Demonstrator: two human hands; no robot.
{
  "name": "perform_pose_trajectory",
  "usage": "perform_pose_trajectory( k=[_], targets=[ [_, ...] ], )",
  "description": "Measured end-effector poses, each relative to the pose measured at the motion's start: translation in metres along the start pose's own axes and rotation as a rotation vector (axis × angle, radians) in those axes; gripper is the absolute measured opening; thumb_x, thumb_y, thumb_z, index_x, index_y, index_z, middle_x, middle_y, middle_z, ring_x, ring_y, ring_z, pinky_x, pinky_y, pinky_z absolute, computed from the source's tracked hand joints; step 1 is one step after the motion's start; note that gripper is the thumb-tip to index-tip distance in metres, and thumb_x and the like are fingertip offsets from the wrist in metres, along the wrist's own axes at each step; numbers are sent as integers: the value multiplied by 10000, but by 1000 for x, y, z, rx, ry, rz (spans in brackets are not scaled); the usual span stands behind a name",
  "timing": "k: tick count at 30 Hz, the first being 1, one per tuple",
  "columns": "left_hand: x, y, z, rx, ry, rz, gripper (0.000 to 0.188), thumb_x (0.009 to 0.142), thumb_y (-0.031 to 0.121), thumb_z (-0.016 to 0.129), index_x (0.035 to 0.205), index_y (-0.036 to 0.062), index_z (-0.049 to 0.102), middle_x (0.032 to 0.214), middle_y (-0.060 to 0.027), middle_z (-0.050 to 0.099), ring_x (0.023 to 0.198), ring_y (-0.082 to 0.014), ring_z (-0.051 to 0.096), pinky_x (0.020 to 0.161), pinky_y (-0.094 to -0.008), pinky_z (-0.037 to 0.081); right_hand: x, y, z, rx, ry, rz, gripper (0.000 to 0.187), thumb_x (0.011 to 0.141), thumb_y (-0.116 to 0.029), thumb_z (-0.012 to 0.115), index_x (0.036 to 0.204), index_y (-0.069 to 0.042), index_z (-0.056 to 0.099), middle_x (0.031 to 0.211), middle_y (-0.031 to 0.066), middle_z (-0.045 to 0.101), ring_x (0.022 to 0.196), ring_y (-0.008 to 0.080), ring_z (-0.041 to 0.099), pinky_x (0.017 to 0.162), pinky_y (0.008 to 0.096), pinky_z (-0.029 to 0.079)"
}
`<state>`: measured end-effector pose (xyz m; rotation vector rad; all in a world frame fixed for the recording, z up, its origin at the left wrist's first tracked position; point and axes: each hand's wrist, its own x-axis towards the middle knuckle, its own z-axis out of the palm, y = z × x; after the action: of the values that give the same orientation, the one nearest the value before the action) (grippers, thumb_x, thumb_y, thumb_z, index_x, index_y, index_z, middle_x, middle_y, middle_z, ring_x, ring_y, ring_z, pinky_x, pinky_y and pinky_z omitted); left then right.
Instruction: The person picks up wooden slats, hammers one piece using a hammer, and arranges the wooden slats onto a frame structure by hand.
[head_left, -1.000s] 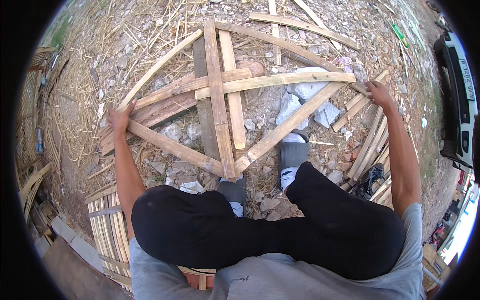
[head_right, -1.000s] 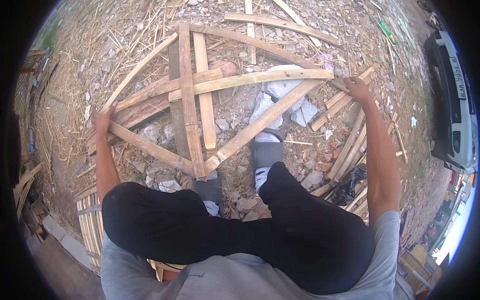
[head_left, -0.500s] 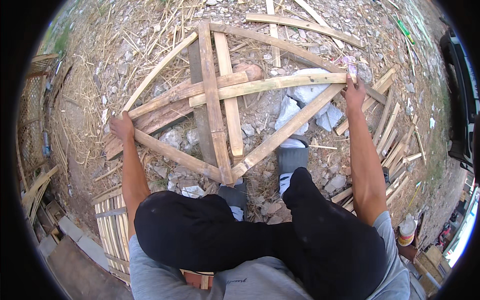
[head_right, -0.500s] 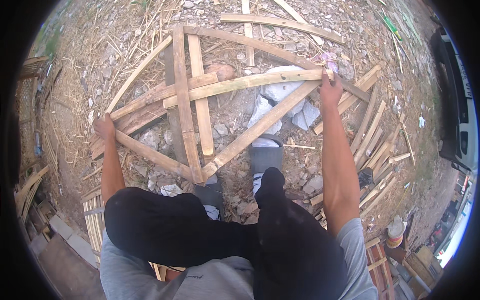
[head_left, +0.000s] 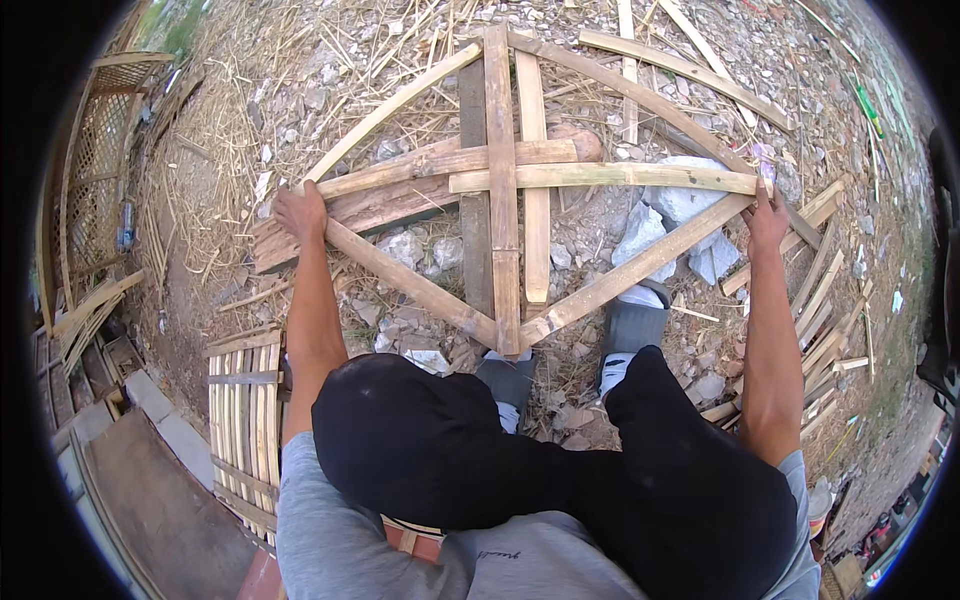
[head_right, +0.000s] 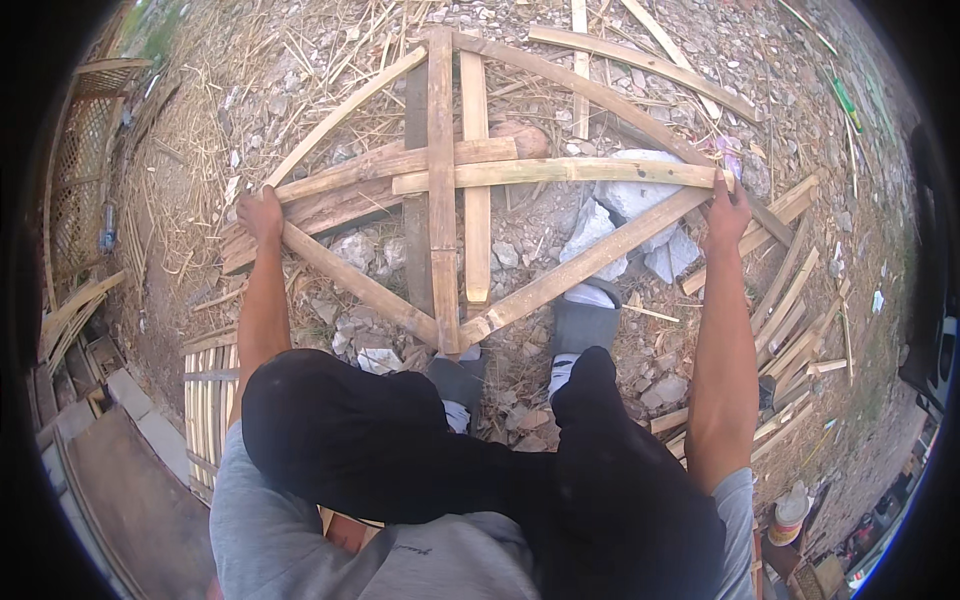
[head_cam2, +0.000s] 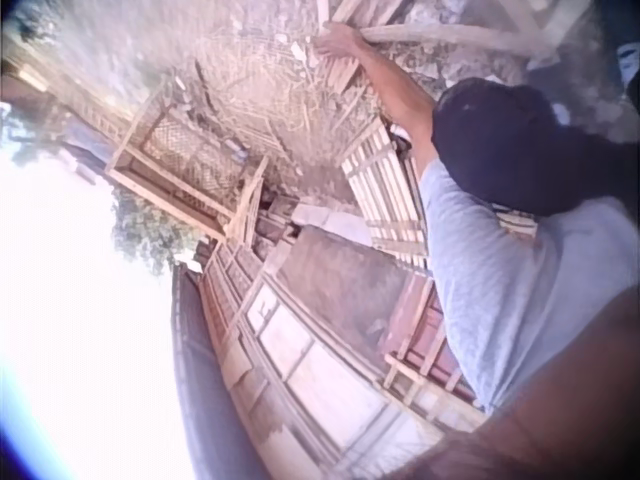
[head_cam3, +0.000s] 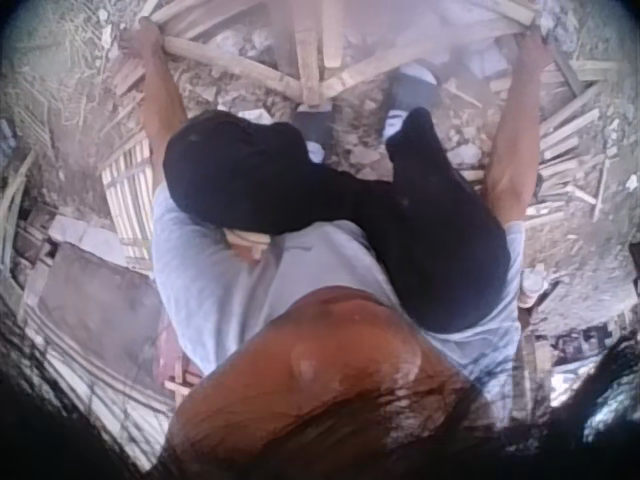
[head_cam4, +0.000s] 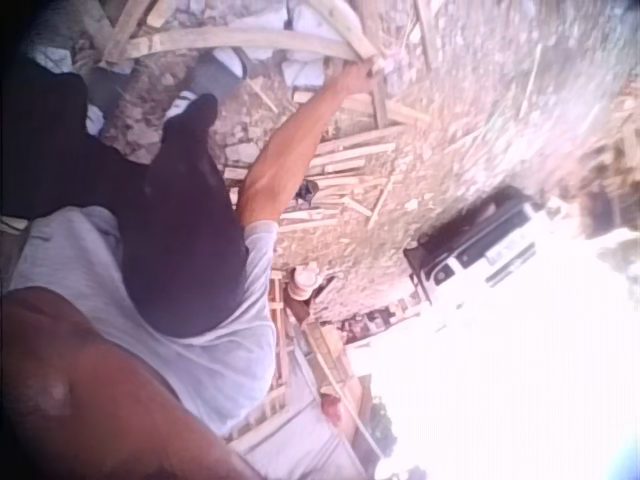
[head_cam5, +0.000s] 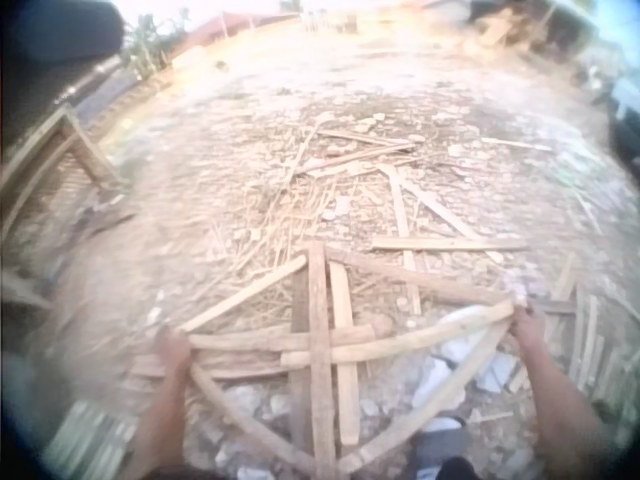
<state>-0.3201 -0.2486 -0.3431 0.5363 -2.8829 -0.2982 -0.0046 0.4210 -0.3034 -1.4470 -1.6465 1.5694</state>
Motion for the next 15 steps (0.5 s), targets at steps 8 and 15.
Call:
perform_pose_trajectory(
  k=[8, 15],
  targets=[
    [3, 4, 0, 36, -68, -5, 679, 844, 451, 509, 1354, 14, 408, 1399, -306, 338, 1323, -447, 274, 1100, -498, 242, 7, 5, -1, 41, 6, -23, 608, 899, -289, 678, 1405, -73, 419, 1137, 74, 587, 848, 177, 609, 698, 294, 494],
    [5, -5, -1, 48, -78, 83, 657, 874, 498, 498, 1353, 52, 435, 1389, -322, 335, 1317, -440, 277, 1095, -503, 240, 2, -1, -4, 75, -52, 12, 628, 893, -302, 682, 1415, -84, 408, 1210, 115, 541, 960, 249, 583, 794, 352, 504]
  ],
)
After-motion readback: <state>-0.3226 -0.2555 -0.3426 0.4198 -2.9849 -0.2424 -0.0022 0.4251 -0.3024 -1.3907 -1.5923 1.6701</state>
